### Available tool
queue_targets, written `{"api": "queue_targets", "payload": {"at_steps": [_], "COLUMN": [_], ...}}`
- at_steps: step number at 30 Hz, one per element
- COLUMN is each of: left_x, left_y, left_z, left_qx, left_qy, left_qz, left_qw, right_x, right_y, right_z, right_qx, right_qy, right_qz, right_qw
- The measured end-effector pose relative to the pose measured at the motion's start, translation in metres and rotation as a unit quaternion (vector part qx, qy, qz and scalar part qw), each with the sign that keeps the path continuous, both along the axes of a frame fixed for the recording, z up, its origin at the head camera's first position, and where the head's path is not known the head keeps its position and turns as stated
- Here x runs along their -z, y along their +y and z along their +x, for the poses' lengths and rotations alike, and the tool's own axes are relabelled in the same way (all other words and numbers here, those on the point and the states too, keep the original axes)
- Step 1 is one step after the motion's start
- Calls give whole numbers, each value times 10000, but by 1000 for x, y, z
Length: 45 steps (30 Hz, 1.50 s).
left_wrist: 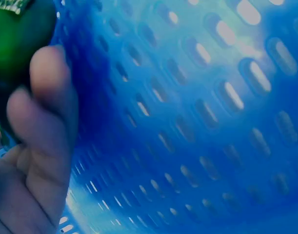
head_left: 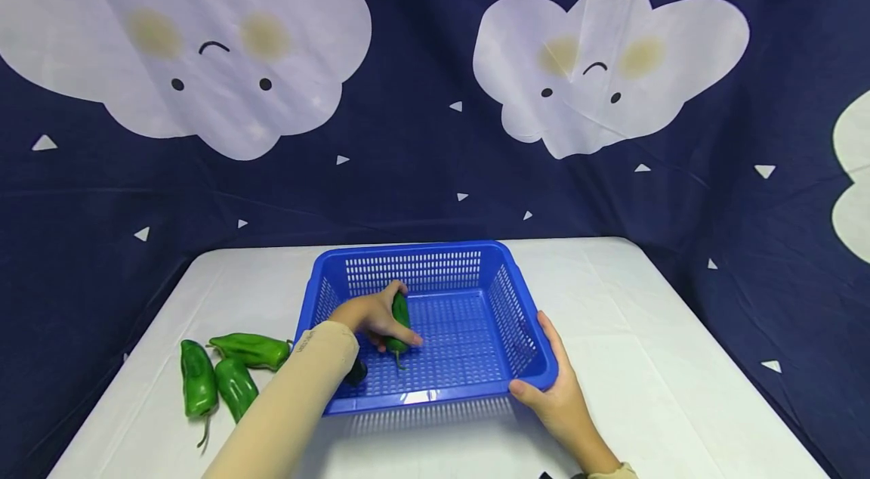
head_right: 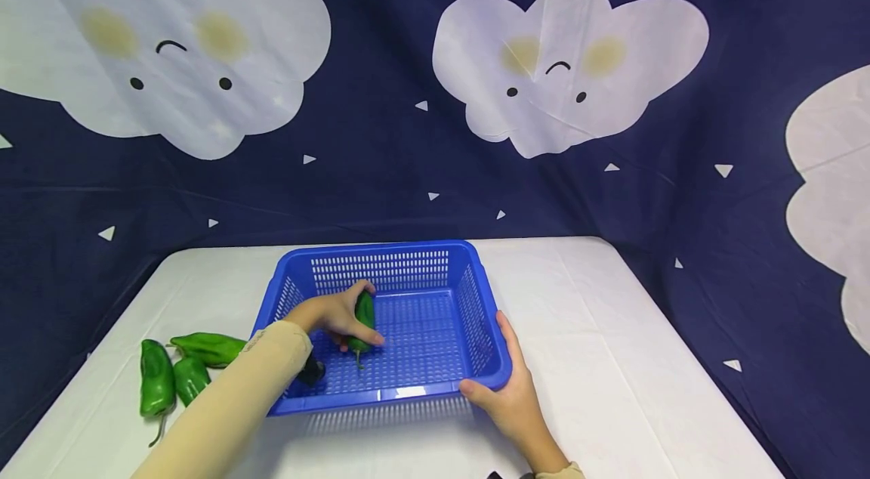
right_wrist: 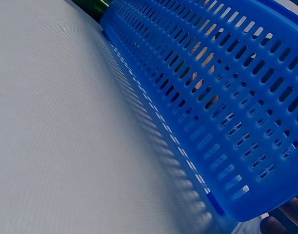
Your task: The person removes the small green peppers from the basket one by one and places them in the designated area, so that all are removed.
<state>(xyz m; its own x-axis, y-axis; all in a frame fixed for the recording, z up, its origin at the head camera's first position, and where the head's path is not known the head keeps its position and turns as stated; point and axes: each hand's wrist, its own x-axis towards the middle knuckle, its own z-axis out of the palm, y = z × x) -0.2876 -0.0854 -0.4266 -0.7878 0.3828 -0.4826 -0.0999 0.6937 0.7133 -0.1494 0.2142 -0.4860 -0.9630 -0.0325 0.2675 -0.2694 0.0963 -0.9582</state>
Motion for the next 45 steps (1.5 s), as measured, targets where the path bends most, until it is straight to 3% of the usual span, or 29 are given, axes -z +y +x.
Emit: {"api": "queue_targets", "payload": {"at_steps": [11, 28, 35, 45], "left_x": [0, 2, 1, 0], "left_y": [0, 0, -2, -2], "left_z": [-4, -4, -5, -5], "left_qx": [-69, -56, -11, 1], "left_qy": [-65, -169, -225, -248], "left_qz": [697, 621, 568, 619], "left_qw": [9975, 9979, 9981, 9978], "right_x": [-1, 0, 0, 1], "right_y": [0, -1, -1, 0], "right_z": [0, -1, 0, 0], "right_qx": [-100, 61, -142, -131], "right_qy": [14, -58, 8, 10], "right_qz": [-41, 89, -127, -179], "right_qw": [9999, 9999, 9998, 9998]}}
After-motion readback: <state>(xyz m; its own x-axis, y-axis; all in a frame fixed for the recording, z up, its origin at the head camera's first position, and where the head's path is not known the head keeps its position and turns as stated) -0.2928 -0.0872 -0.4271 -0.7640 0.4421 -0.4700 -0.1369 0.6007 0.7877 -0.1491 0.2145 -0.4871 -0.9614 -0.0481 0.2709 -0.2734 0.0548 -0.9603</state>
